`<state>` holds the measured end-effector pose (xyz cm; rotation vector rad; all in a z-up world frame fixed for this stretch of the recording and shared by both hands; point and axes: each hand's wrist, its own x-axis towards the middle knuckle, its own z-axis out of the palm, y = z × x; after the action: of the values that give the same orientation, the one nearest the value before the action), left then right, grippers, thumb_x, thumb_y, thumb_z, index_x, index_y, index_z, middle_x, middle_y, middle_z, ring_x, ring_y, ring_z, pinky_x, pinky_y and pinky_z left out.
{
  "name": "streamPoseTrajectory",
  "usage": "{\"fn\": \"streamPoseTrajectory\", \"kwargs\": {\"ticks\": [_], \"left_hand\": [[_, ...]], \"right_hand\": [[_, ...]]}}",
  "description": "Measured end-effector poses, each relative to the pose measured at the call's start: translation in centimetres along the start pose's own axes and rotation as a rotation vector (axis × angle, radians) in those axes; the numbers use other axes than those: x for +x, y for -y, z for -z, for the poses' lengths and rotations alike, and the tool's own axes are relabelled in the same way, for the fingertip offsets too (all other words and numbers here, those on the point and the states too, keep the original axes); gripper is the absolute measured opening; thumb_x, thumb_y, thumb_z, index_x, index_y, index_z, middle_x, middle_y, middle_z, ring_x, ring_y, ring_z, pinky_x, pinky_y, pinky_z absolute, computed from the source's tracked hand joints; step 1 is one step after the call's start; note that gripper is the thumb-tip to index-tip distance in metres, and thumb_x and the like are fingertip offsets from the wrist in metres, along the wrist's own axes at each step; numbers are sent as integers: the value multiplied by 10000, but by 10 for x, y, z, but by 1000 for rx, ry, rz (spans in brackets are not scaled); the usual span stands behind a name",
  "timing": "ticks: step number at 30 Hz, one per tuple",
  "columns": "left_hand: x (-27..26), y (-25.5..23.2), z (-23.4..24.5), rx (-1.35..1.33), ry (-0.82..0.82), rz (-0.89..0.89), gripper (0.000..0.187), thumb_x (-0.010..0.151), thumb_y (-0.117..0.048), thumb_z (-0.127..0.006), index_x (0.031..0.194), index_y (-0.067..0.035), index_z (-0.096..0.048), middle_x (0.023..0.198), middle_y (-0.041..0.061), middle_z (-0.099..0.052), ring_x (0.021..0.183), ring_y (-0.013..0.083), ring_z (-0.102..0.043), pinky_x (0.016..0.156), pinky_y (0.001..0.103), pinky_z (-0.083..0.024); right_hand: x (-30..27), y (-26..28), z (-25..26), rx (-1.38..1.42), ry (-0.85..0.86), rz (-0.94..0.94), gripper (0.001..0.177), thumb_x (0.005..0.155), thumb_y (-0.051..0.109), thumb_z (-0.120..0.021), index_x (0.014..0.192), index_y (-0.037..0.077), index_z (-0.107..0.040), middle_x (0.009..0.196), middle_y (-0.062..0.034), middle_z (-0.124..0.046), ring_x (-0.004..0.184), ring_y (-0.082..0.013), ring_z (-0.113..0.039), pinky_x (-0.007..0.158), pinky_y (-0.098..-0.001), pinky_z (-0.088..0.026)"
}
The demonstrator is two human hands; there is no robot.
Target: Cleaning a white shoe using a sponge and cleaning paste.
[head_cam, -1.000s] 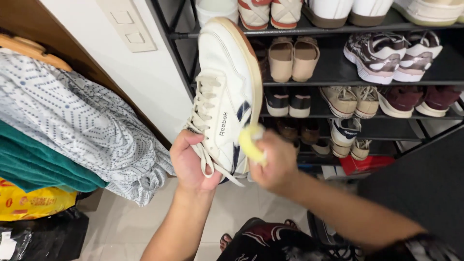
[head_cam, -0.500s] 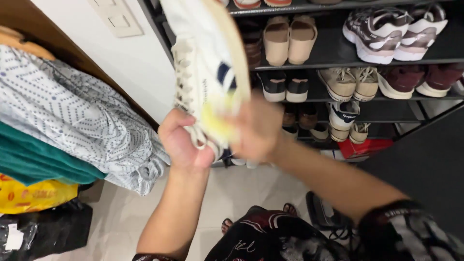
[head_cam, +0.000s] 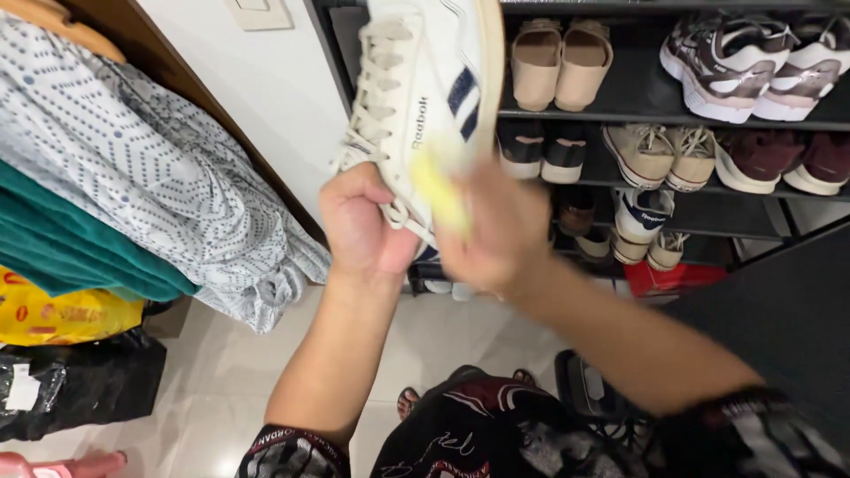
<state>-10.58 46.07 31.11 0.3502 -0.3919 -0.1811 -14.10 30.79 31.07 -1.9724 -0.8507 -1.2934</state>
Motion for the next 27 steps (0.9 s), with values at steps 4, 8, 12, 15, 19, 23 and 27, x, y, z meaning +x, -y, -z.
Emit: {"fn": "streamPoseTrajectory", "kwargs": {"ticks": [4,8,12,15,19,23,27], "left_hand": [[0,-12,-3,-86,-23,-16,733,709,-20,-455,1424,137,-492,1365,255,-615,1272,388,-602,1187,458,-455],[-4,6,4,-148,26,-48,722,742,-15,-445,1448,125,-492,1377,237,-621,1287,380,-600,1202,458,-447],[-3,-1,-12,-155,88,20,728,744,-66,-452,1442,139,-490,1387,245,-628,1298,376,-596,1217,433,-429],[-10,8,-10,-93,41,-62,723,751,-79,-454,1449,108,-486,1390,230,-623,1298,379,-584,1196,446,-419],[-12,23,9,-192,62,42,617,832,-55,-433,1417,136,-472,1430,224,-601,1338,370,-575,1231,456,-420],[-10,15,2,-96,41,-7,693,792,-69,-439,1461,109,-483,1430,230,-586,1325,370,-562,1213,447,-404],[-10,24,-2,-102,3,6,710,783,-69,-441,1471,103,-472,1442,210,-586,1363,360,-547,1236,446,-388]], "right_hand": [[-45,-5,-11,113,37,36,261,852,30,-672,1101,-29,-625,1056,-216,-656,889,-379,-697,775,-428,-586],[-2,-2,3,100,47,-184,222,866,18,-711,1079,5,-648,917,-167,-638,782,-333,-675,708,-406,-555],[-8,13,6,55,58,0,310,821,-48,-682,1127,2,-659,953,-188,-614,862,-370,-669,736,-430,-557],[6,0,8,45,41,167,311,787,-59,-648,1094,-15,-655,982,-205,-648,876,-383,-688,758,-455,-585],[27,-11,11,-89,26,73,321,827,-34,-676,1147,-26,-673,1009,-228,-646,877,-400,-679,745,-455,-566],[8,-27,6,-45,66,216,319,800,3,-681,1119,8,-703,946,-195,-650,824,-360,-686,727,-453,-574],[26,-36,9,-91,-2,207,297,857,35,-698,1149,-15,-679,971,-226,-652,835,-394,-678,707,-451,-554]]}}
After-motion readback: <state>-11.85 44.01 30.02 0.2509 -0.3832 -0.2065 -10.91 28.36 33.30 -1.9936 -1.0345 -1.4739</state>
